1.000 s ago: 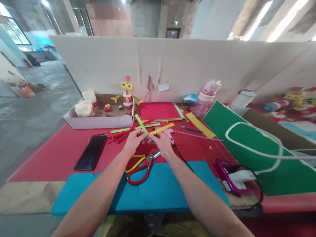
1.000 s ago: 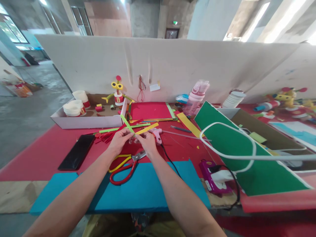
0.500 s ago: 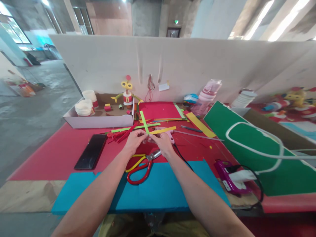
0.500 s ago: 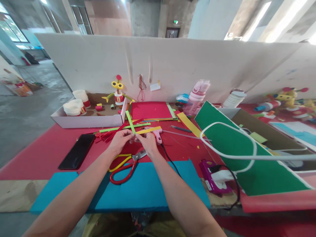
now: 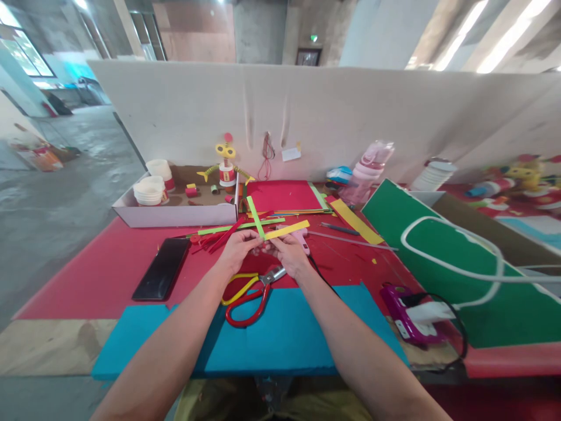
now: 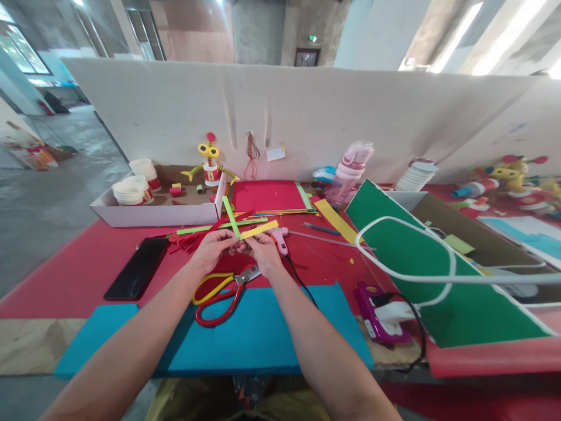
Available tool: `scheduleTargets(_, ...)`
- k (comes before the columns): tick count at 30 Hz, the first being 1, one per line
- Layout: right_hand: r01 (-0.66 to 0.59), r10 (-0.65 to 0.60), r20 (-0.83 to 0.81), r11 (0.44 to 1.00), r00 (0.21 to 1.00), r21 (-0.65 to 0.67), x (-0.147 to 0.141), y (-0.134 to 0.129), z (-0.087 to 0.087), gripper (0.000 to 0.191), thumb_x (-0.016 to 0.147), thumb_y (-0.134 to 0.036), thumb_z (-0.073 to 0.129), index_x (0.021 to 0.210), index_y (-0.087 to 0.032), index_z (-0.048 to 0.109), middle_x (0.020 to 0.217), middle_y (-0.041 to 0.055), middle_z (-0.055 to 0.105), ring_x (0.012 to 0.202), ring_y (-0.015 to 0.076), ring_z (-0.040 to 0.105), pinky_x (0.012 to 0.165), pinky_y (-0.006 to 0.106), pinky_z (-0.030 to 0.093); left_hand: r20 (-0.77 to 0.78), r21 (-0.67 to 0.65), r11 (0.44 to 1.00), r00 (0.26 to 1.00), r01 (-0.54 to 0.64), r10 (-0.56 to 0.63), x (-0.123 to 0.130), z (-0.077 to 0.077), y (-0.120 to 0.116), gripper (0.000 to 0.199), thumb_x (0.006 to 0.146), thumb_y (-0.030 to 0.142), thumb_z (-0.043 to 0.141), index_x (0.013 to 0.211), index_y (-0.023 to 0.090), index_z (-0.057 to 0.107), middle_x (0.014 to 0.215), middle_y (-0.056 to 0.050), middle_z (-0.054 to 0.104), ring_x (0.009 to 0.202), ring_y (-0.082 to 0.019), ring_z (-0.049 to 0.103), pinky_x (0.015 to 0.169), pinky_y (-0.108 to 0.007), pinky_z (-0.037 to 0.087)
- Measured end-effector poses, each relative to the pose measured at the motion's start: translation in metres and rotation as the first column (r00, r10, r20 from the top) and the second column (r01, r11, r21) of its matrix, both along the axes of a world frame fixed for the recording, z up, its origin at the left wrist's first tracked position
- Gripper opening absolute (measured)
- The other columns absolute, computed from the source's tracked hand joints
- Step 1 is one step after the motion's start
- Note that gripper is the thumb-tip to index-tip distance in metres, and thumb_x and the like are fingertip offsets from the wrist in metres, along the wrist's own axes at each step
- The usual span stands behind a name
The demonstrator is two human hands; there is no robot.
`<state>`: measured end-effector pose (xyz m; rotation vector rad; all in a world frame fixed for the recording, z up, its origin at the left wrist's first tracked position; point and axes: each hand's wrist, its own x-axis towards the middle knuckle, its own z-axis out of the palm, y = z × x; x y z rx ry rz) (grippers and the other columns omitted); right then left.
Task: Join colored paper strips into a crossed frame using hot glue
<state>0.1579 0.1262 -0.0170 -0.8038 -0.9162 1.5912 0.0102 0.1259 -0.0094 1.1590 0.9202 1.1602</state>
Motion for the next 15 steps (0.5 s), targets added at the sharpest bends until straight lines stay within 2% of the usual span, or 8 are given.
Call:
scheduleTargets(9, 0.002, -0.002, 0.086, 1.0, 0.996, 0.01, -0.0009, -0.0007, 0.0015, 0.035, 0.057, -0.041, 0.079, 0.077, -0.017, 0.065, 0.063, -0.003, 0.062, 0.057, 0.0085, 0.056, 0.065, 0.026, 0.054, -0.006, -0.006, 1.0, 1.0, -0.027, 0.027, 0.0012, 0.0009, -0.0009, 0.015, 0.062, 0.023, 0.072, 0.068, 0.012, 0.064, 0.059, -0.003, 0.063, 0.048, -0.009, 0.051, 0.05, -0.023, 0.04)
scheduleTargets(15, 0.055, -0.058, 0.144, 0.998, 0.988, 0.025, -0.0011, -0.0002, 0.0005, 0.035, 0.054, -0.041, 0.08, 0.074, -0.016, 0.066, 0.06, -0.0025, 0.062, 0.053, 0.009, 0.055, 0.062, 0.026, 0.052, -0.049, -0.063, 0.996, 0.997, -0.057, 0.054, 0.0017, 0.0023, -0.0014, 0.022, 0.06, 0.028, 0.075, 0.072, 0.011, 0.069, 0.062, -0.006, 0.066, 0.051, -0.011, 0.054, 0.053, -0.025, 0.043)
